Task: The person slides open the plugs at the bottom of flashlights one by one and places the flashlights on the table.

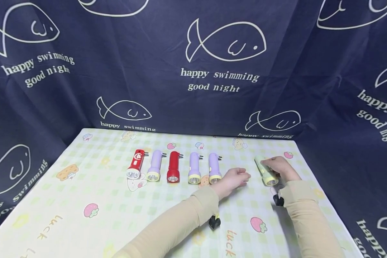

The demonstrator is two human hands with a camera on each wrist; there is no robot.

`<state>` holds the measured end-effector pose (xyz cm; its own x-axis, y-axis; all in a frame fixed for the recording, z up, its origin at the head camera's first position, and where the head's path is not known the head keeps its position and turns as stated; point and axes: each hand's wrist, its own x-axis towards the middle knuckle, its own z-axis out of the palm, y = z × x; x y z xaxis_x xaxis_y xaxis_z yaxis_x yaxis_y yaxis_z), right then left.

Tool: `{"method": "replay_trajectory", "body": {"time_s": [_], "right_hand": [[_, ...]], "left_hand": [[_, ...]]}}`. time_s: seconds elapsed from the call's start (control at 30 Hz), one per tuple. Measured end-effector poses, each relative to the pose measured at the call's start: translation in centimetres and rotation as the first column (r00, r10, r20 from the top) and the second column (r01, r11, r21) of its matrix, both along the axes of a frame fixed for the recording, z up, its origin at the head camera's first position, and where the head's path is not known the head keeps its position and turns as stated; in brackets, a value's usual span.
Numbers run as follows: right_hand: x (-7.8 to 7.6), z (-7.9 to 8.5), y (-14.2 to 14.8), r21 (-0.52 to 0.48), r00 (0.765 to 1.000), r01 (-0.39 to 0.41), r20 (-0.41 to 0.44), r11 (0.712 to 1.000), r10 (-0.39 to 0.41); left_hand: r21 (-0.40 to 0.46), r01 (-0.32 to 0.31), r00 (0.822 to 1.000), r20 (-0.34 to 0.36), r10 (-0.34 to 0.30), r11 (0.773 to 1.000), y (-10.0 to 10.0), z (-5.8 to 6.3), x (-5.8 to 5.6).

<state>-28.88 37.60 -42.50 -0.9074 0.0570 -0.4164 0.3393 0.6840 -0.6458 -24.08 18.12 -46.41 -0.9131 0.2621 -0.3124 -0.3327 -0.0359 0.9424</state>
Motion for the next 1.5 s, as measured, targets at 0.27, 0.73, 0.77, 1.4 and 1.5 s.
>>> {"method": "replay_trajectory", "body": {"time_s": [0.27, 0.73, 0.77, 1.4, 1.5], "right_hand": [[0.1, -0.3, -0.4, -0.020, 1.000, 0.007, -0.028, 1.000, -0.007], [0.5, 0.8, -2.1, -0.032, 0.998, 0.017, -0.059, 0.999, -0.019], [0.6, 1.0, -2.3, -0.038, 0.998, 0.012, -0.057, 0.999, -0.015], [1.9, 2.4, -5.5, -0.112, 0.989, -0.023, -0.146, 0.993, 0.006], [1.9, 2.4, -5.7, -0.125, 0.988, -0.016, -0.154, 0.992, -0.003]], "left_hand": [[0.043, -0.025, 1.000, -0.006, 0.025, 0.999, 0.2, -1.0, -0.3], [0.014, -0.031, 0.999, 0.017, 0.031, 0.999, -0.1, -0.8, -0.5], [0.028, -0.033, 0.999, 0.021, 0.033, 0.999, -0.1, -0.7, -0.5], [0.271, -0.107, 0.994, 0.024, 0.105, 0.957, -0.3, 0.1, 0.3], [0.273, -0.121, 0.992, 0.018, 0.121, 0.954, -0.3, 0.4, 0.5]]}}
